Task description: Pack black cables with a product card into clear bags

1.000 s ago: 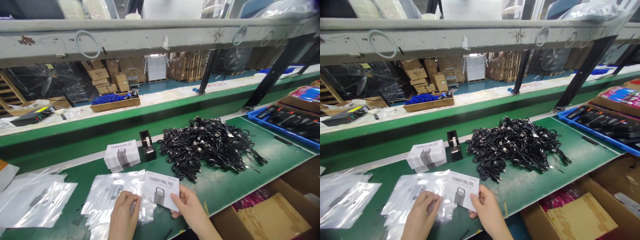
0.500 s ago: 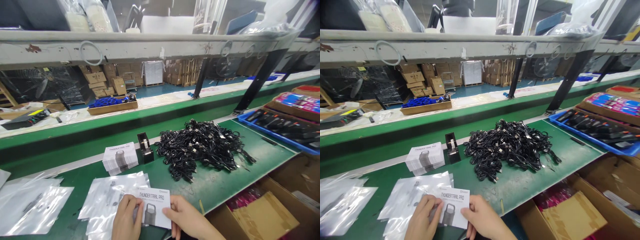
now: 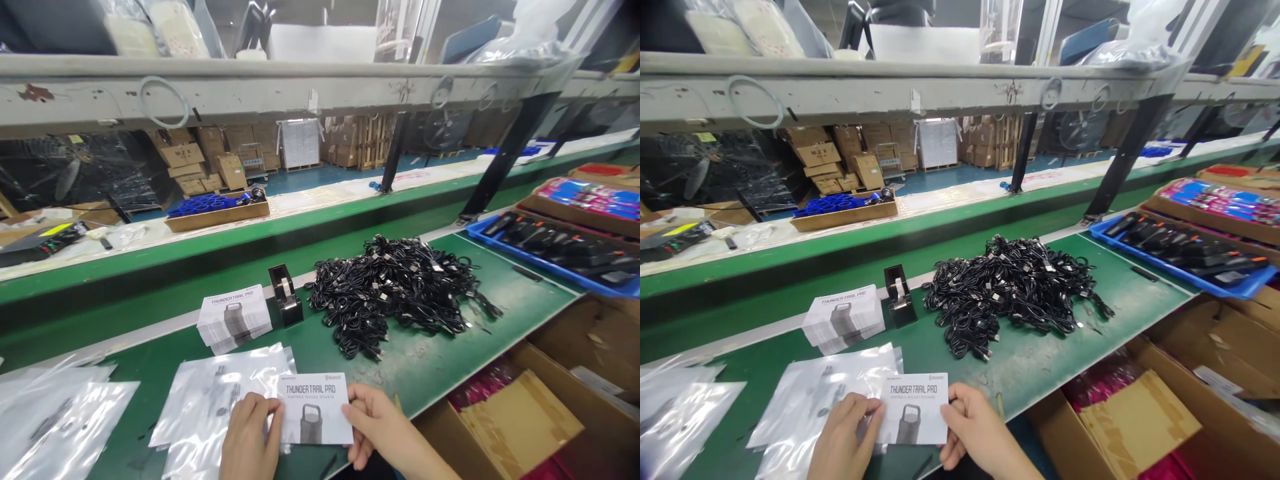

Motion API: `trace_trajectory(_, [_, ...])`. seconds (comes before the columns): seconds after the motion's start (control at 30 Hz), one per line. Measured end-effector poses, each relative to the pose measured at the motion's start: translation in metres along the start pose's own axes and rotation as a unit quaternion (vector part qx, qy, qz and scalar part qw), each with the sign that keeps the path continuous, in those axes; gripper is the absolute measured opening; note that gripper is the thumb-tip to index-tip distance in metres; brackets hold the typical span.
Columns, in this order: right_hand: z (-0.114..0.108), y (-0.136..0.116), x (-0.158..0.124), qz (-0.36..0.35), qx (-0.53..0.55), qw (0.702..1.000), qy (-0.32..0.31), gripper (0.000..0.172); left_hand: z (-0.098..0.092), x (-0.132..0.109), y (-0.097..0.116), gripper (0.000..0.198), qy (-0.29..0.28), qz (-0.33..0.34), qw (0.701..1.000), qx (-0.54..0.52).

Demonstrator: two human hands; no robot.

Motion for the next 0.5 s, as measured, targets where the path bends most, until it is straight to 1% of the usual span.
trace_trajectory(0.07, [0.001, 0.003, -0.001, -0.021, 0.020, 0.999, 0.016, 0.045, 0.001, 0.001, 0.002, 0.024, -0.005, 0.004, 1.000, 0.006])
trace_trajectory(0.17, [0.006, 0.000, 0.000, -0.040, 0.023, 0.999, 0.023, 0.048, 0.001, 0.001, 0.004, 0.024, -0.007, 0.005, 1.000, -0.010])
trace_trajectory(0.23, [0.014, -0.004, 0.003, -0.030, 0.011, 0.999, -0.010, 0.048, 0.000, 0.000, 0.005, 0.023, -0.005, 0.001, 0.999, -0.034])
trace_trajectory(0.33, [0.033, -0.008, 0.013, 0.010, 0.006, 0.994, -0.112, 0.046, -0.003, -0.001, 0.004, 0.021, 0.006, -0.006, 0.997, -0.073])
trace_trajectory(0.37, [0.039, -0.009, 0.018, 0.020, 0.003, 0.991, -0.135, 0.044, -0.005, -0.001, 0.004, 0.020, 0.008, -0.007, 0.996, -0.090])
trace_trajectory(0.43, [0.050, -0.009, 0.033, 0.013, -0.051, 0.987, -0.151, 0.037, -0.009, 0.000, 0.004, 0.018, 0.013, -0.008, 0.992, -0.127])
trace_trajectory(0.5, [0.062, -0.009, 0.050, -0.017, -0.139, 0.980, -0.142, 0.027, -0.015, 0.002, 0.004, 0.017, 0.021, -0.007, 0.987, -0.160])
Point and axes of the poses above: each hand's wrist, its own x-axis towards the middle knuckle, its own z-axis out of the palm, y = z × x, the point moved 6 cm from there along x, towards the middle knuckle, and after that the axes turned 15 degrees about x, right-handed, at the moved point
